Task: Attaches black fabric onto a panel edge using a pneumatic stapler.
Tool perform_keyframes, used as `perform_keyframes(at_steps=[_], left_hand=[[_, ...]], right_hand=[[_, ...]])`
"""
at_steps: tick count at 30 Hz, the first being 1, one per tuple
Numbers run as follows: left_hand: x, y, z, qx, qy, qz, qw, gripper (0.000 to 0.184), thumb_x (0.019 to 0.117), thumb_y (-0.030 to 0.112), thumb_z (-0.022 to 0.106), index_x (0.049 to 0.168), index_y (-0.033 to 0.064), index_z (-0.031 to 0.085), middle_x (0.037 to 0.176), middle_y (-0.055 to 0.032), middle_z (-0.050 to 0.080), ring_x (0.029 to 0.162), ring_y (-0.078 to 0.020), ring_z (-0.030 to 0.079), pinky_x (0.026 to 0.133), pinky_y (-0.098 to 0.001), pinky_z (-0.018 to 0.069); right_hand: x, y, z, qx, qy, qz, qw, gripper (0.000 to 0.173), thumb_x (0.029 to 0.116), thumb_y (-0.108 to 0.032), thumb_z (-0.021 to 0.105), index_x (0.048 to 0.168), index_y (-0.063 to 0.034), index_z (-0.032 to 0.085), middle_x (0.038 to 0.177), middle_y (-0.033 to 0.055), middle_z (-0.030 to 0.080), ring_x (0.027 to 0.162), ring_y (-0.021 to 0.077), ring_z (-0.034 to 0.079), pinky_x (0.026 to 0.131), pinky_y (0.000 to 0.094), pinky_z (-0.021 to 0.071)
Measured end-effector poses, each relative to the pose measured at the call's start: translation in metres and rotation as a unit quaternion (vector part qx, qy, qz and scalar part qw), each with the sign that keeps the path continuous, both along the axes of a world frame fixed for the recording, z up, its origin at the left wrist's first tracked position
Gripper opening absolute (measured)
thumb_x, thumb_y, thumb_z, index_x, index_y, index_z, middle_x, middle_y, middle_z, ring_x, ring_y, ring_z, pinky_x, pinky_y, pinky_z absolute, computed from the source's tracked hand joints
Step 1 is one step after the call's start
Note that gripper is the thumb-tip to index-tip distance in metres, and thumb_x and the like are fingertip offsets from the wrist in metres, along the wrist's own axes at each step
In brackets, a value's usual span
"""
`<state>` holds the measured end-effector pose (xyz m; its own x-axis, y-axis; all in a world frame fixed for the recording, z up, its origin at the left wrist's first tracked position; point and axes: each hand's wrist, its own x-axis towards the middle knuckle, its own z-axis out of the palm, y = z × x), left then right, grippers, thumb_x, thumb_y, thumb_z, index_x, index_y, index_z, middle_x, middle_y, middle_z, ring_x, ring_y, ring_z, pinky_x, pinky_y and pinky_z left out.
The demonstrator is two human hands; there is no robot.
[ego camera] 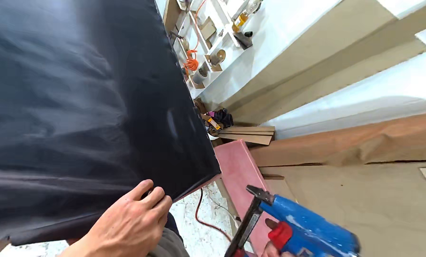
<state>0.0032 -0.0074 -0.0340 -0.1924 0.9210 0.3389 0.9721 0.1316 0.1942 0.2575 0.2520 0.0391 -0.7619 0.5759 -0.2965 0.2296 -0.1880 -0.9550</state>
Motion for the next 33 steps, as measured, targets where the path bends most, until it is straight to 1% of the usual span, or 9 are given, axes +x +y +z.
perform_keyframes(at_steps=[1, 3, 5, 8, 15, 21, 25, 30, 33], left_hand=[[0.000, 0.000, 0.000, 0.002, -0.005, -0.001, 1.000, 0.028, 0.1000, -0.001, 0.042, 0.098, 0.0056, 0.069, 0.081, -0.0062, 0.063, 0.078, -0.0260, 0.061, 0.082, -0.0439, 0.0498], [-0.001, -0.002, 0.002, -0.008, -0.021, -0.003, 1.000, 0.027, 0.1010, -0.001, 0.042, 0.099, 0.0044, 0.069, 0.081, -0.0070, 0.063, 0.078, -0.0265, 0.061, 0.082, -0.0443, 0.0494], [-0.001, -0.004, 0.008, -0.033, -0.049, -0.006, 0.998, 0.026, 0.1016, -0.003, 0.044, 0.102, 0.0029, 0.069, 0.083, -0.0089, 0.065, 0.079, -0.0282, 0.062, 0.084, -0.0454, 0.0495], [-0.002, -0.005, 0.017, -0.066, -0.091, -0.007, 0.994, 0.025, 0.1028, -0.004, 0.044, 0.105, 0.0001, 0.069, 0.088, -0.0123, 0.068, 0.083, -0.0304, 0.063, 0.088, -0.0465, 0.0474], [-0.004, -0.005, 0.025, -0.106, -0.090, -0.011, 0.990, 0.026, 0.1023, -0.008, 0.043, 0.108, -0.0021, 0.068, 0.091, -0.0133, 0.069, 0.088, -0.0303, 0.064, 0.095, -0.0453, 0.0451], [-0.006, -0.006, 0.027, -0.116, -0.077, -0.020, 0.990, 0.027, 0.1021, -0.008, 0.043, 0.109, -0.0026, 0.069, 0.095, -0.0138, 0.070, 0.091, -0.0303, 0.065, 0.097, -0.0451, 0.0454], [-0.007, -0.006, 0.026, -0.114, -0.086, -0.021, 0.990, 0.026, 0.1025, -0.008, 0.043, 0.110, -0.0027, 0.068, 0.092, -0.0138, 0.069, 0.088, -0.0309, 0.064, 0.095, -0.0455, 0.0454], [-0.005, -0.007, 0.025, -0.107, -0.079, -0.012, 0.991, 0.028, 0.1022, -0.008, 0.043, 0.111, -0.0022, 0.069, 0.094, -0.0131, 0.070, 0.090, -0.0307, 0.065, 0.096, -0.0460, 0.0454], [-0.004, -0.008, 0.024, -0.099, -0.072, -0.007, 0.992, 0.028, 0.1018, -0.008, 0.044, 0.110, -0.0013, 0.069, 0.095, -0.0119, 0.071, 0.091, -0.0300, 0.065, 0.096, -0.0462, 0.0457]], right_hand=[[-0.014, 0.001, 0.014, 0.022, -0.008, 0.023, 0.999, 0.022, 0.0955, -0.032, 0.072, 0.115, -0.0236, 0.073, 0.076, -0.0074, 0.071, 0.067, 0.0064, 0.067, 0.069, 0.0288, 0.0591], [-0.043, -0.002, 0.037, 0.107, -0.065, 0.030, 0.992, 0.016, 0.0957, -0.032, 0.072, 0.110, -0.0247, 0.072, 0.072, -0.0105, 0.070, 0.063, 0.0043, 0.066, 0.065, 0.0267, 0.0589], [-0.066, -0.007, 0.050, 0.209, -0.137, 0.032, 0.968, 0.016, 0.0923, -0.020, 0.071, 0.106, -0.0137, 0.064, 0.073, -0.0091, 0.069, 0.061, 0.0053, 0.066, 0.061, 0.0281, 0.0593], [-0.087, -0.011, 0.056, 0.286, -0.229, 0.077, 0.927, 0.018, 0.0908, -0.015, 0.069, 0.103, -0.0018, 0.064, 0.074, -0.0077, 0.068, 0.061, 0.0036, 0.065, 0.059, 0.0275, 0.0594], [-0.097, -0.016, 0.054, 0.282, -0.299, 0.081, 0.908, 0.016, 0.0896, -0.016, 0.068, 0.096, -0.0023, 0.066, 0.072, -0.0054, 0.068, 0.060, 0.0048, 0.065, 0.059, 0.0285, 0.0591], [-0.097, -0.022, 0.047, 0.247, -0.292, 0.065, 0.922, 0.010, 0.0903, -0.014, 0.067, 0.096, -0.0048, 0.065, 0.069, -0.0083, 0.066, 0.057, 0.0037, 0.064, 0.056, 0.0263, 0.0574], [-0.096, -0.027, 0.049, 0.247, -0.321, 0.059, 0.912, 0.014, 0.0895, -0.013, 0.066, 0.097, -0.0014, 0.067, 0.069, -0.0066, 0.067, 0.057, 0.0038, 0.064, 0.056, 0.0258, 0.0573], [-0.088, -0.034, 0.051, 0.249, -0.266, 0.081, 0.928, 0.011, 0.0955, -0.017, 0.066, 0.097, -0.0059, 0.062, 0.074, -0.0075, 0.068, 0.064, 0.0042, 0.066, 0.062, 0.0289, 0.0591], [-0.084, -0.039, 0.051, 0.254, -0.259, 0.097, 0.927, 0.021, 0.0952, -0.022, 0.070, 0.097, -0.0019, 0.063, 0.076, -0.0011, 0.068, 0.066, 0.0093, 0.067, 0.064, 0.0334, 0.0596]])
